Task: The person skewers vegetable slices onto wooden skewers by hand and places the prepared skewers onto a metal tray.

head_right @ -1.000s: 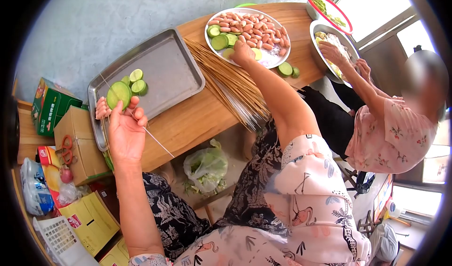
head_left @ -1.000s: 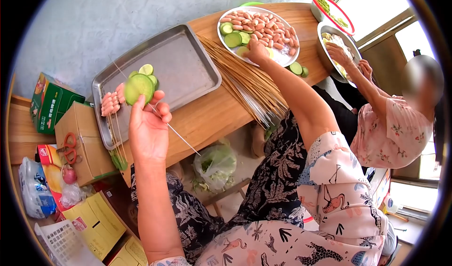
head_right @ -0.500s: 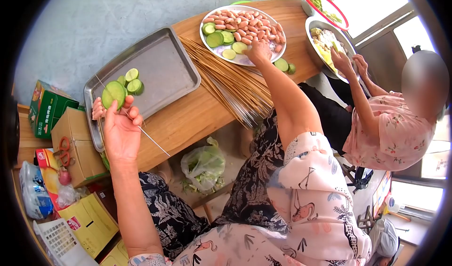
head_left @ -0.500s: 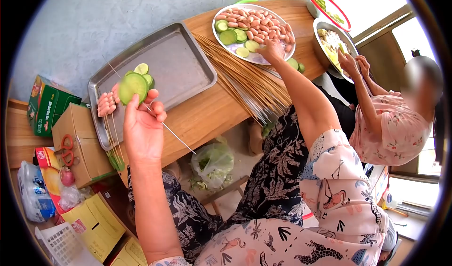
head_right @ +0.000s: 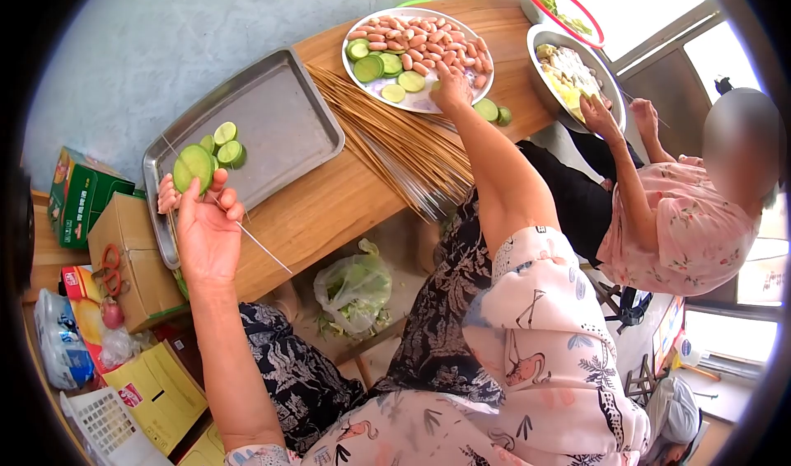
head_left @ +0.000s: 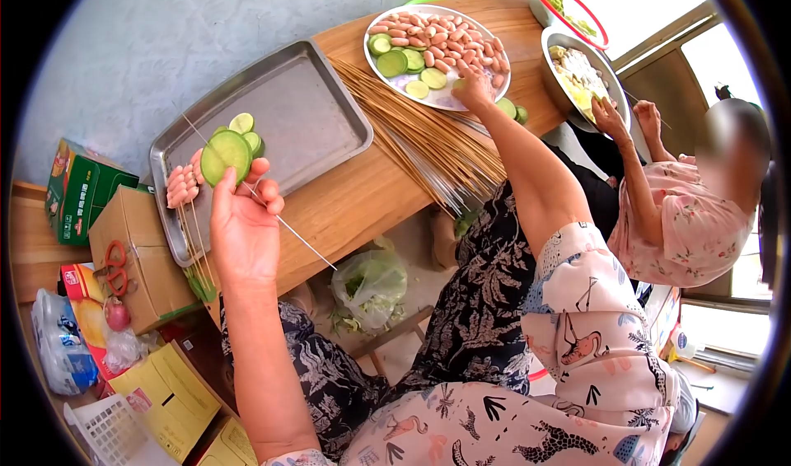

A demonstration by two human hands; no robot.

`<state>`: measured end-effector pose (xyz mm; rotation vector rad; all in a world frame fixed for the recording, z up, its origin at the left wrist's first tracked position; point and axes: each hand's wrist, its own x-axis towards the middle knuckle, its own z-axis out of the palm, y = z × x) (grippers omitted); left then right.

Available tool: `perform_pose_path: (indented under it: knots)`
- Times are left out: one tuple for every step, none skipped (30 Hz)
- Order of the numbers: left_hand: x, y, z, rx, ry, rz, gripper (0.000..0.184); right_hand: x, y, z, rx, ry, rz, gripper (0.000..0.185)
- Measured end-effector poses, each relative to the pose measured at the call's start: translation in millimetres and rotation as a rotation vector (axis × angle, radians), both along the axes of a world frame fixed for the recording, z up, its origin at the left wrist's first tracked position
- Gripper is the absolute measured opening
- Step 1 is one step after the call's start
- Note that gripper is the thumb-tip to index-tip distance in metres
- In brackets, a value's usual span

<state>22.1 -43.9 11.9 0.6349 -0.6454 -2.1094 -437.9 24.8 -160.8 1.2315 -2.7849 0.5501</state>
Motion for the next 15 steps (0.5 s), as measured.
perform_pose_path:
  knots:
    - [-0.3, 0.0, 0.1, 0.000, 0.000, -0.001, 0.021, -2.3, -1.1, -2.7, 0.000, 0.001, -0.001, 0.068]
    - [-0.9, -0.3, 0.1, 0.000, 0.002, -0.002, 0.021, -4.3, -2.5, -5.0, -0.065, -0.076, 0.004, 0.064]
    - [-1.7, -1.0, -0.5, 0.006, -0.006, 0.004, 0.022, -0.3, -3.3, 0.5, -0.130, -0.152, 0.009, 0.060]
    - [-2.2, -1.9, -1.3, 0.011, -0.012, 0.010, 0.024, 3.8, -5.6, 7.2, -0.131, -0.148, 0.010, 0.060]
    - [-1.1, -4.1, -6.0, 0.008, -0.007, 0.011, 0.024, 8.6, -11.1, 14.8, -0.296, -0.471, 0.025, 0.055]
    - [0.8, -7.7, -13.6, -0.010, 0.029, -0.023, 0.024, 21.5, -17.9, 32.7, -0.460, -0.795, 0.044, 0.050]
    - [2.0, -10.4, -17.6, -0.031, 0.065, -0.054, 0.024, 48.5, -19.2, 60.9, -0.564, -0.938, 0.150, 0.045]
    - [0.5, -10.1, -16.1, -0.036, 0.072, -0.046, 0.024, 72.2, -21.4, 83.6, -0.577, -1.056, 0.192, 0.042]
    - [-2.2, -8.7, -13.7, -0.014, 0.086, -0.053, 0.024, 96.1, -21.0, 100.9, -0.665, -1.377, 0.257, 0.037]
    - [-3.1, -8.5, -12.6, 0.008, 0.099, -0.059, 0.024, 120.0, -21.9, 120.6, -0.678, -1.585, 0.357, 0.031]
    - [-2.8, -10.9, -15.8, 0.006, 0.089, -0.087, 0.027, 141.9, -22.7, 131.6, -0.706, -1.759, 0.359, 0.029]
    - [-4.4, -8.8, -12.0, 0.007, 0.087, -0.073, 0.027, 163.4, -21.6, 138.7, -0.728, -1.938, 0.354, 0.028]
    - [-9.3, -3.8, -7.2, 0.037, 0.096, -0.064, 0.031, 185.7, -19.1, 146.7, -0.687, -1.945, 0.382, 0.028]
    - [-13.1, 0.4, -3.1, 0.065, 0.106, -0.056, 0.034, 206.8, -16.8, 153.3, -0.646, -1.952, 0.413, 0.028]
    - [-14.9, 3.2, -1.5, 0.065, 0.101, -0.042, 0.034, 225.1, -15.2, 155.7, -0.589, -1.746, 0.462, 0.027]
